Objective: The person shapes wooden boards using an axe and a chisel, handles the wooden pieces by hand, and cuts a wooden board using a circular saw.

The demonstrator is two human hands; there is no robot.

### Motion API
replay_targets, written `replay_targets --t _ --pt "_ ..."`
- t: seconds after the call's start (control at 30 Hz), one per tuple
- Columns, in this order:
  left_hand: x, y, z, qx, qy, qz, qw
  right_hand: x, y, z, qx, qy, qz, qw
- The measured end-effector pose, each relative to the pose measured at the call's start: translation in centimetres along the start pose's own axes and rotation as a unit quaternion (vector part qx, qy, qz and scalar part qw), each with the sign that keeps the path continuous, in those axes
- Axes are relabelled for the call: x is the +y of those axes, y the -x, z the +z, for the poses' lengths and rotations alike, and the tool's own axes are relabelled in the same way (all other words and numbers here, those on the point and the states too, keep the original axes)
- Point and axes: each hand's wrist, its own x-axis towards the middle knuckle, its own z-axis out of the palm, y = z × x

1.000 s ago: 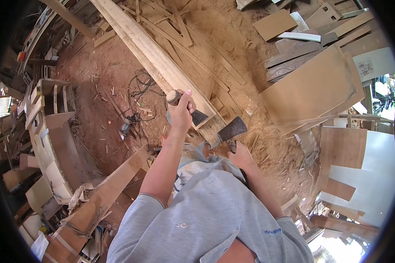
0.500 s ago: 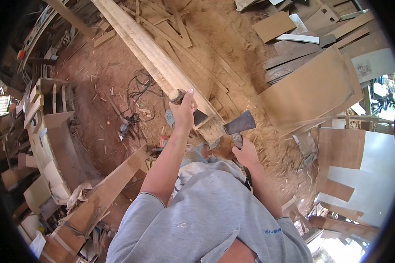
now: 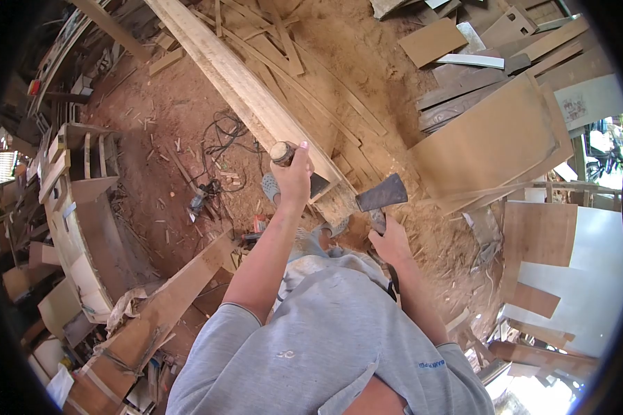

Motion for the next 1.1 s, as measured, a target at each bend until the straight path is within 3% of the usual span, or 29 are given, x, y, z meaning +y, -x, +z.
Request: replay_targets --t 0.23,0.53,0.63,0.73,0.83,0.93,1.03,1.1 --pt "-0.5 0.1 -0.2 0.003 -0.05 0.023 0.998 -8.5 -0.5 -5.2 0.031 -0.017 -0.105 0.994" --pt "-0.6 0.4 0.2 0.012 -0.091 0.056 0.994 -22.3 -1.2 -10.6 0.086 -0.006 -0.326 0.941" --pt "-0.4 0.5 0.5 0.031 -0.094 0.067 0.993 -24.4 -2.3 -9.9 0.103 0.108 -0.396 0.906" --pt "-0.9 0.3 0.4 0.039 -0.113 0.118 0.986 -25.8 -3.0 -9.0 0.032 0.267 -0.389 0.881" --pt "-3.0 -0.4 -0.5 0.036 -0.116 0.143 0.982 -25.9 -3.7 -7.7 -0.063 0.353 -0.317 0.878" --pt "-2.3 0.1 0.1 0.041 -0.103 0.14 0.984 -26.7 -3.7 -9.0 -0.036 0.316 -0.372 0.872" --pt "-1.8 0.5 0.0 0.048 -0.132 0.088 0.986 -30.7 -2.0 -12.5 0.014 0.277 -0.368 0.888" --pt "-1.2 0.6 0.1 0.035 -0.147 0.094 0.984 -34.1 -0.9 -15.7 0.155 0.138 -0.458 0.864"
